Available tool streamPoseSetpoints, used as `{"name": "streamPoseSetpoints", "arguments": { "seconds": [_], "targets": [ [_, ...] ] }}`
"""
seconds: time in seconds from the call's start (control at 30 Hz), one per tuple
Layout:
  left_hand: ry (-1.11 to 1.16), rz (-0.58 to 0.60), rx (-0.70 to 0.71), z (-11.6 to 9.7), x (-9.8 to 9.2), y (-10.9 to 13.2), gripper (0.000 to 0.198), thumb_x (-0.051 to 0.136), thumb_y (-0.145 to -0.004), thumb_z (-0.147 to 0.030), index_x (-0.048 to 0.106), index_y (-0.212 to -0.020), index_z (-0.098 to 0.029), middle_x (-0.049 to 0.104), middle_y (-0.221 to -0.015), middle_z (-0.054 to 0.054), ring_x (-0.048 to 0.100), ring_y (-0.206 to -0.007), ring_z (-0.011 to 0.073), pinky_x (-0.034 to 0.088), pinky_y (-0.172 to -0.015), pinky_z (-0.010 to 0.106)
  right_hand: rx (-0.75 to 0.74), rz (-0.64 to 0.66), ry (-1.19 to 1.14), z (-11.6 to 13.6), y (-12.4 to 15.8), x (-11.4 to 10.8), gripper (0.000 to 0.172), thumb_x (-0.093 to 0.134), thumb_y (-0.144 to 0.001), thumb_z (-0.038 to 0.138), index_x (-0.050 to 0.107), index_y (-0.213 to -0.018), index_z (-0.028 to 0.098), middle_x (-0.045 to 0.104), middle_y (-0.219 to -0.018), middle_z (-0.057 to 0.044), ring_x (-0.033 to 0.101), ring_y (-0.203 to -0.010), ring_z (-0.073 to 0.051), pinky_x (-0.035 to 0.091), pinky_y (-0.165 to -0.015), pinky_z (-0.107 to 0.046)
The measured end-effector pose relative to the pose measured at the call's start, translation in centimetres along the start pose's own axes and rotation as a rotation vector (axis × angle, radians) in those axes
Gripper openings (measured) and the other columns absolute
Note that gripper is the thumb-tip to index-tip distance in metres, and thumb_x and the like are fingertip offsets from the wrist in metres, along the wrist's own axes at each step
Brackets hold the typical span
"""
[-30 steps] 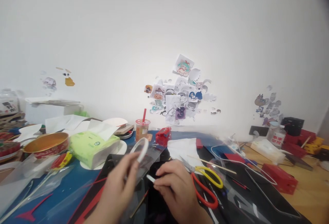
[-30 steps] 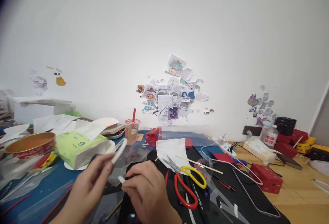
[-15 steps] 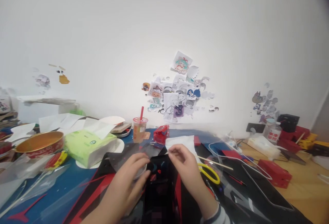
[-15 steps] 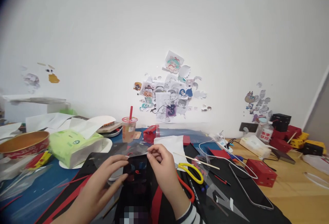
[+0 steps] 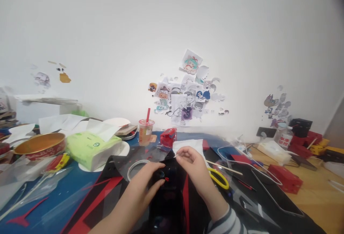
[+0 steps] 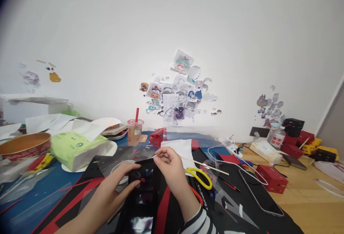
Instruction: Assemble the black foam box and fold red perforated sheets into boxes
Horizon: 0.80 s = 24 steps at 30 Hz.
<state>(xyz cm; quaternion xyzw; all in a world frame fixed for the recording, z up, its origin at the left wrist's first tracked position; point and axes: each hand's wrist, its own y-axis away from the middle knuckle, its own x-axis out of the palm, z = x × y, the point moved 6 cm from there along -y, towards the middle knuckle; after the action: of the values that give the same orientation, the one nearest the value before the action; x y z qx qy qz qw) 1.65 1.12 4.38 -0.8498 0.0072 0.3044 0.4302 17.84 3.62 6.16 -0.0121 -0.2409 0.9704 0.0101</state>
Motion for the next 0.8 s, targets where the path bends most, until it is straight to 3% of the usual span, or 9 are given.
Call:
{"name": "streamPoseSetpoints", "arguments": {
  "seconds": [0.1,0.33,0.43,0.6,0.8],
  "targets": [
    [0.034,-0.019,-0.041,0.3,0.2,0.1,0.02,0.053,-0.078,-0.023,0.056,-0.097,-0.024,0.067,-0.091,0.003,0.065,-0.083,0.0194,0.053,-0.076,0.031,-0.031,-0.009,0.038,0.1,-0.1,0.0,0.015,0.064,-0.069,0.029,0.058,-0.077,0.018,0.06,-0.073,0.001,0.057,-0.068,-0.013,0.045,-0.063,-0.024],
    [0.232,0.077,-0.139,1.2,1.0,0.4,0.02,0.052,-0.077,-0.019,0.048,-0.096,-0.024,0.059,-0.089,0.001,0.061,-0.082,0.0158,0.051,-0.074,0.028,-0.076,-0.027,0.101,0.1,0.1,0.1,0.012,0.061,-0.072,0.027,0.057,-0.079,0.019,0.058,-0.071,0.001,0.055,-0.064,-0.013,0.045,-0.059,-0.024],
    [0.25,0.106,-0.147,1.2,1.2,0.3,0.017,0.05,-0.077,-0.02,0.048,-0.094,-0.024,0.057,-0.085,0.001,0.059,-0.077,0.0154,0.051,-0.071,0.028,-0.109,-0.007,0.126,0.5,0.1,0.1,0.01,0.058,-0.076,0.028,0.058,-0.08,0.019,0.06,-0.076,-0.001,0.058,-0.072,-0.015,0.047,-0.066,-0.026],
    [0.216,0.155,-0.158,0.7,1.0,0.3,0.015,0.051,-0.077,-0.024,0.05,-0.092,-0.024,0.057,-0.077,-0.001,0.054,-0.064,0.0135,0.048,-0.058,0.022,-0.307,0.026,0.153,2.5,0.4,-0.3,0.009,0.051,-0.084,0.025,0.057,-0.079,0.02,0.057,-0.101,-0.005,0.053,-0.099,-0.017,0.044,-0.082,-0.029],
    [0.367,0.108,-0.218,0.3,0.0,-0.1,0.028,0.032,-0.09,-0.037,0.056,-0.086,-0.023,0.061,-0.08,0.001,0.058,-0.074,0.0163,0.047,-0.067,0.024,-0.375,0.209,0.178,4.2,1.0,0.3,0.009,0.052,-0.085,0.021,0.056,-0.076,0.021,0.056,-0.098,-0.004,0.052,-0.099,-0.017,0.04,-0.088,-0.032]
  ]
}}
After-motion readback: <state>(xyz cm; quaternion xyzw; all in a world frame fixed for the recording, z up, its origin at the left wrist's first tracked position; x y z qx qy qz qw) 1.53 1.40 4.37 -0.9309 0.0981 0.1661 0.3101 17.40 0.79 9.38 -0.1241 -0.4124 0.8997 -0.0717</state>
